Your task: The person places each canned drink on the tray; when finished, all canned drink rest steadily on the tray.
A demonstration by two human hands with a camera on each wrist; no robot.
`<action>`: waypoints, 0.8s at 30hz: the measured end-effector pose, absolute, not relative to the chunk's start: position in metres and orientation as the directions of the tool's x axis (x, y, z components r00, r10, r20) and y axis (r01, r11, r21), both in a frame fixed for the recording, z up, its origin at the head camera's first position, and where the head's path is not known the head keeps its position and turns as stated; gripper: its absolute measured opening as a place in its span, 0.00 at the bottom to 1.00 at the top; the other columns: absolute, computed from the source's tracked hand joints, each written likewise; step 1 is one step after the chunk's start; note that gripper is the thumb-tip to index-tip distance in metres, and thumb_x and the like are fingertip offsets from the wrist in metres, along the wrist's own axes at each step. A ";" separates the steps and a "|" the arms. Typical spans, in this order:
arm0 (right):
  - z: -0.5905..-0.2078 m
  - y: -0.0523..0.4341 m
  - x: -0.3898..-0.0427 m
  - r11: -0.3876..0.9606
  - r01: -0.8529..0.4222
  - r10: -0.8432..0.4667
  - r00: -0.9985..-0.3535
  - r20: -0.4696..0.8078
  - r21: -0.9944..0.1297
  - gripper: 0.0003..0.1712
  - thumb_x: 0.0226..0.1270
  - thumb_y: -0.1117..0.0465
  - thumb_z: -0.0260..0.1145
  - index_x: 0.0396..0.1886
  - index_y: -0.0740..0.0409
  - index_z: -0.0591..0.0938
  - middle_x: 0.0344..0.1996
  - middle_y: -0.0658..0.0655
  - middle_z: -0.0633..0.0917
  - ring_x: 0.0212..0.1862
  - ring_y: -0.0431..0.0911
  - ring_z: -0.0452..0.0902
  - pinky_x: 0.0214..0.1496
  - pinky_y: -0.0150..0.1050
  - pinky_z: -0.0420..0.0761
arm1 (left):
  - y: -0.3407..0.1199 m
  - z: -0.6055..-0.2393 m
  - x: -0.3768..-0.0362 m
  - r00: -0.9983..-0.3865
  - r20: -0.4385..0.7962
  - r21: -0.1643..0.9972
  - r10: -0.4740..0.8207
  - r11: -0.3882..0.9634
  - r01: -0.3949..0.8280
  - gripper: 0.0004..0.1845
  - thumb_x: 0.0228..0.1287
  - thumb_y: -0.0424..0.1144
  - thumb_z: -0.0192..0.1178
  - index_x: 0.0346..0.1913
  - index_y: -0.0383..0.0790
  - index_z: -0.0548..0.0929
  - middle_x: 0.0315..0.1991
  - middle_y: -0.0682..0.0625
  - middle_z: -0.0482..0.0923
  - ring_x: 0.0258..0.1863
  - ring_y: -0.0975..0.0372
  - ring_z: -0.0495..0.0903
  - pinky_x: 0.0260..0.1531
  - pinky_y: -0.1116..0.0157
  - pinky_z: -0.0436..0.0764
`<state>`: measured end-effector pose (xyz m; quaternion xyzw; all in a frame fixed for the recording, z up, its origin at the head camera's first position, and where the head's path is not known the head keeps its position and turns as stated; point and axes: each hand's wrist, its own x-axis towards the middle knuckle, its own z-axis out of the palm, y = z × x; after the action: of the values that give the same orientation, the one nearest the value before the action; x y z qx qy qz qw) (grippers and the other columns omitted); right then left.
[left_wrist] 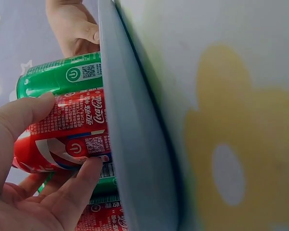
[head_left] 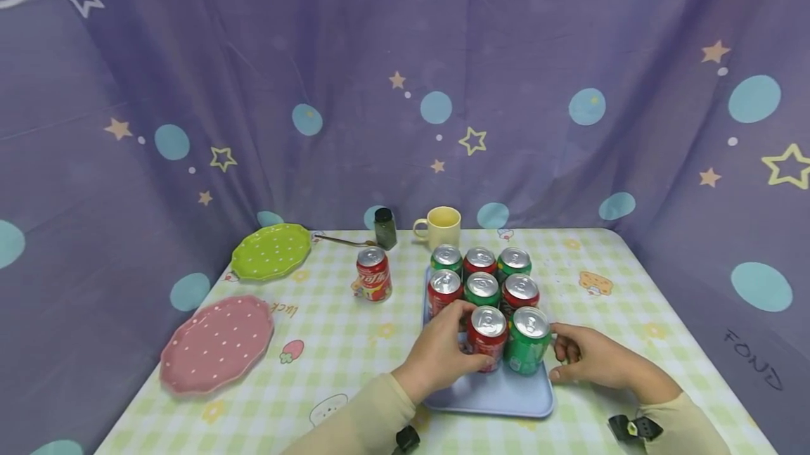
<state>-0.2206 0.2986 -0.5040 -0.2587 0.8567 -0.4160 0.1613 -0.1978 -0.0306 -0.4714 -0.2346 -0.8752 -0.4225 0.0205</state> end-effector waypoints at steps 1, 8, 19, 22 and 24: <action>-0.504 0.299 -0.220 0.518 -0.310 -0.578 -0.814 -0.059 -0.797 0.26 0.59 0.54 0.83 0.46 0.60 0.77 0.33 0.56 0.79 0.30 0.40 0.73 0.29 0.35 0.75 | -0.030 -0.472 -0.198 -0.889 0.234 0.730 0.394 0.533 0.428 0.40 0.51 0.44 0.84 0.64 0.50 0.72 0.59 0.57 0.77 0.54 0.66 0.82 0.58 0.67 0.80; -0.504 0.299 -0.221 0.514 -0.314 -0.583 -0.811 -0.056 -0.799 0.26 0.59 0.54 0.82 0.47 0.60 0.77 0.33 0.56 0.79 0.30 0.40 0.73 0.30 0.35 0.75 | -0.032 -0.467 -0.197 -0.886 0.253 0.649 0.388 0.611 0.453 0.42 0.49 0.49 0.85 0.65 0.51 0.72 0.58 0.57 0.78 0.53 0.66 0.81 0.55 0.65 0.81; -0.504 0.298 -0.220 0.516 -0.298 -0.576 -0.814 -0.067 -0.803 0.26 0.59 0.54 0.82 0.47 0.60 0.77 0.33 0.56 0.79 0.31 0.40 0.73 0.29 0.35 0.75 | -0.082 -0.403 -0.214 -0.824 0.437 0.705 0.360 0.432 0.563 0.32 0.56 0.43 0.82 0.62 0.43 0.80 0.54 0.49 0.84 0.50 0.55 0.85 0.48 0.56 0.86; -0.504 0.298 -0.220 0.515 -0.292 -0.574 -0.816 -0.071 -0.806 0.26 0.59 0.54 0.82 0.47 0.60 0.77 0.33 0.56 0.79 0.31 0.40 0.72 0.29 0.35 0.74 | -0.108 -0.397 -0.232 -0.800 0.555 0.698 0.227 0.395 0.597 0.27 0.59 0.38 0.80 0.60 0.40 0.81 0.54 0.47 0.85 0.52 0.54 0.84 0.51 0.50 0.84; -0.505 0.298 -0.220 0.515 -0.289 -0.573 -0.816 -0.073 -0.807 0.26 0.60 0.54 0.82 0.48 0.60 0.77 0.33 0.56 0.79 0.31 0.40 0.72 0.29 0.35 0.74 | -0.127 -0.399 -0.245 -0.799 0.587 0.706 0.129 0.402 0.584 0.27 0.60 0.36 0.78 0.60 0.40 0.80 0.55 0.47 0.84 0.55 0.54 0.82 0.56 0.48 0.81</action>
<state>-0.2196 0.2984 -0.5046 -0.2525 0.8540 -0.4228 0.1679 -0.2450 -0.1273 -0.3986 -0.2212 -0.8058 -0.5002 0.2271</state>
